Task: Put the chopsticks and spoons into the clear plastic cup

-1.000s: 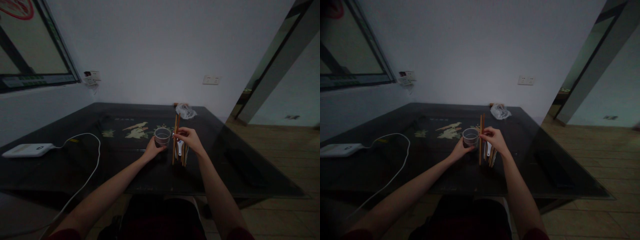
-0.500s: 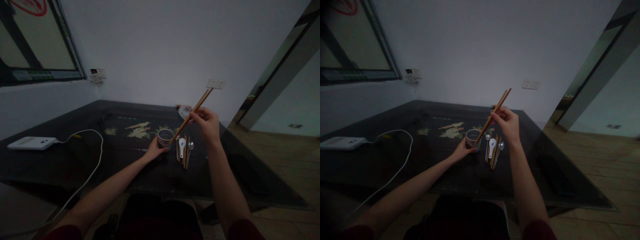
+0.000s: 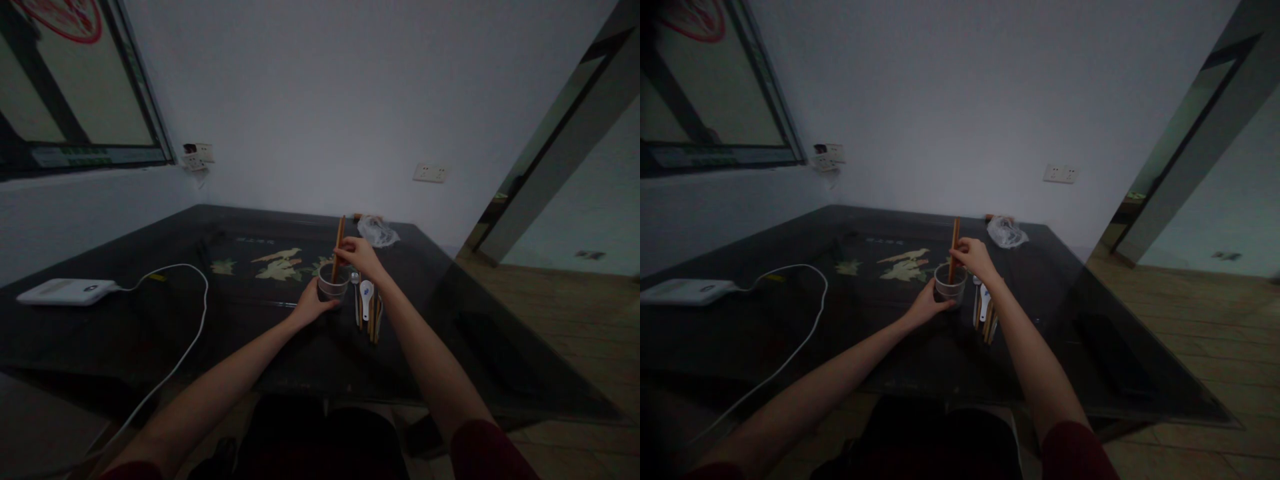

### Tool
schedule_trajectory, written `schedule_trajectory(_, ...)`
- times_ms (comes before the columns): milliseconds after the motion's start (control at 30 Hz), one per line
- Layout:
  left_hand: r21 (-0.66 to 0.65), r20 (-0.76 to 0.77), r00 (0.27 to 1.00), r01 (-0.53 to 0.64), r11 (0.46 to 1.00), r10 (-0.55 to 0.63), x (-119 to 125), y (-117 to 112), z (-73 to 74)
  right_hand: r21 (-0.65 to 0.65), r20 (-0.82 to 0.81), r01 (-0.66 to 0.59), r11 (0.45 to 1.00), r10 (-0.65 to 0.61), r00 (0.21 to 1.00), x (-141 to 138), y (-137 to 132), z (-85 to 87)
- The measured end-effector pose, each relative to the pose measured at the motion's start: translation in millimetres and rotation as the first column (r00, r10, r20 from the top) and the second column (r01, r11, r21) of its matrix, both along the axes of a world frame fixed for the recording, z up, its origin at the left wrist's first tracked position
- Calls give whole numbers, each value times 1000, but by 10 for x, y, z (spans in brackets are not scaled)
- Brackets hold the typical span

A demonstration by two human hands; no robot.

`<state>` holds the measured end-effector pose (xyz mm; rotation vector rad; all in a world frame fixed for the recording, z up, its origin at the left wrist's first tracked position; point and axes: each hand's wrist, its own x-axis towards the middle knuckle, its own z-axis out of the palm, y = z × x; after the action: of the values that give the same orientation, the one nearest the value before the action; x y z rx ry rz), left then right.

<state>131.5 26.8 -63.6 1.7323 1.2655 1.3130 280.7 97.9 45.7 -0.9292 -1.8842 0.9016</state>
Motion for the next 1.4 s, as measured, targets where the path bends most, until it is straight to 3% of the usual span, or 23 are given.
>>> schedule_trajectory(433, -19, 43, 999, 7, 1000, -6, -25, 66, -85, -28, 129, 41, 999, -37, 991, -40, -30, 21)
schedule_trajectory(767, -33, 55, 998, 8, 999, -6, -20, 71, -89, 31, 187, 74, 997, -79, 979, -47, 69, 9)
schedule_trajectory(1100, -26, 48, 999, 11, 1000, -10, -17, 68, -86, -155, 120, 23, 988, -4, 993, -73, 105, 90)
schedule_trajectory(1400, -45, 35, 999, 9, 999, -7, -5, 13, 7, -275, 113, -30, 961, 63, 992, -39, 186, 147)
